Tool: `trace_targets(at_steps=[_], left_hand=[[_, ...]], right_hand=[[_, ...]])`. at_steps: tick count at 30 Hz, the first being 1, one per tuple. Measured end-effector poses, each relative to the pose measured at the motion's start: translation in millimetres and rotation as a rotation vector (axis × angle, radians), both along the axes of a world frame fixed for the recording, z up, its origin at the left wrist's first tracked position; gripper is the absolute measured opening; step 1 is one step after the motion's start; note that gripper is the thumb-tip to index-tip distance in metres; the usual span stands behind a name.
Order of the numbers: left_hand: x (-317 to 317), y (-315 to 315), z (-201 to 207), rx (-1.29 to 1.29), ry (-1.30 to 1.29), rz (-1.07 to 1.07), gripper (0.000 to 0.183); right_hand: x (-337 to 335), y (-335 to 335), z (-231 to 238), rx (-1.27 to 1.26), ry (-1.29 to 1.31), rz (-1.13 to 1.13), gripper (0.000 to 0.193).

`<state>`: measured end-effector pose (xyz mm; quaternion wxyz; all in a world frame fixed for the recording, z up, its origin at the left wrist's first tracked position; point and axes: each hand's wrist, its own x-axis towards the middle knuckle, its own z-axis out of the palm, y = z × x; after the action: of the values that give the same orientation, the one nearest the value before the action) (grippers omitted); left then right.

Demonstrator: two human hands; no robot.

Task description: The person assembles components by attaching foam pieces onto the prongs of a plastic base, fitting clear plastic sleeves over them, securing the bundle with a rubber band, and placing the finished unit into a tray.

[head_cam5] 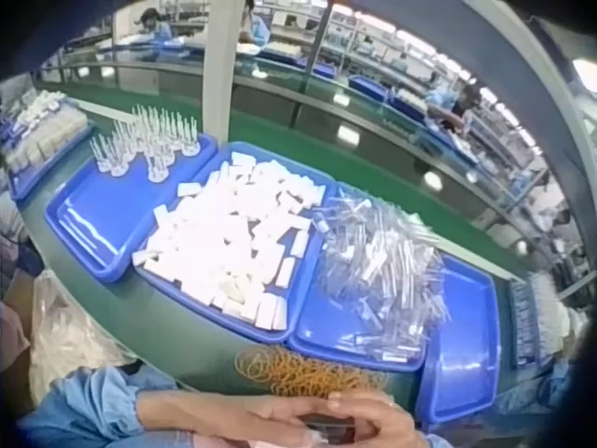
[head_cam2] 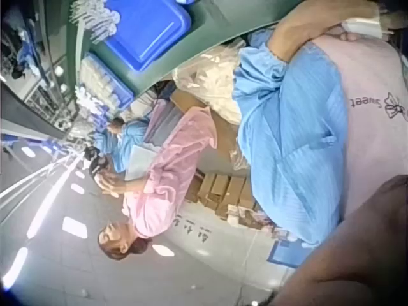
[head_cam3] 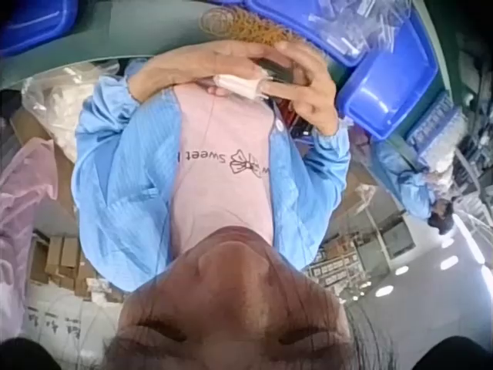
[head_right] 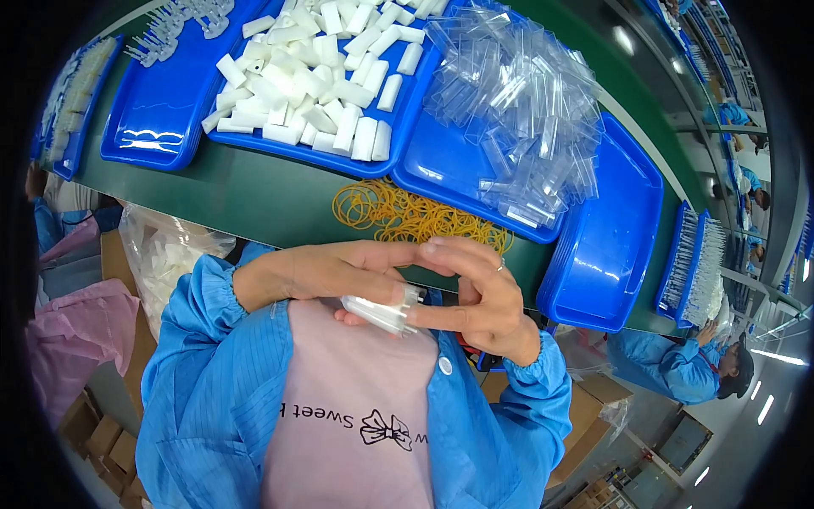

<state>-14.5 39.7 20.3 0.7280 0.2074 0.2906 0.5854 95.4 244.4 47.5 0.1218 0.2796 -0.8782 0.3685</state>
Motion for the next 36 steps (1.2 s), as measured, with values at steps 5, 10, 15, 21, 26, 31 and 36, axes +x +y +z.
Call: trace_targets(at_steps=[5,10,15,21,26,31,36], left_hand=[[-4,-3,8,-0.001,0.052,0.041,0.055],[-4,-11,6,-0.011,-0.077,0.195,0.057],[-9,-21,12,-0.039,0.181,0.305,0.063],[-3,-31,3,0.020,0.681,0.709,0.063],[-10,-45,9,-0.043,0.645,0.847,0.060],[-15,-57,14,-0.069,0.655,0.872,0.059],[-19,-61,21,-0.067,0.478,0.861,0.062]], right_hand=[[10,1,-2,-0.571,-0.212,-0.130,0.031],[-9,2,17,-0.334,-0.170,-0.460,0.021],[-38,-2,33,-0.196,-0.078,-0.678,0.016],[-83,9,25,0.735,0.120,-0.673,0.015],[-101,17,7,0.947,0.074,-0.714,0.014],[-112,-1,8,0.838,0.133,-0.755,0.021],[-117,-9,-10,0.866,-0.057,-0.741,0.031]])
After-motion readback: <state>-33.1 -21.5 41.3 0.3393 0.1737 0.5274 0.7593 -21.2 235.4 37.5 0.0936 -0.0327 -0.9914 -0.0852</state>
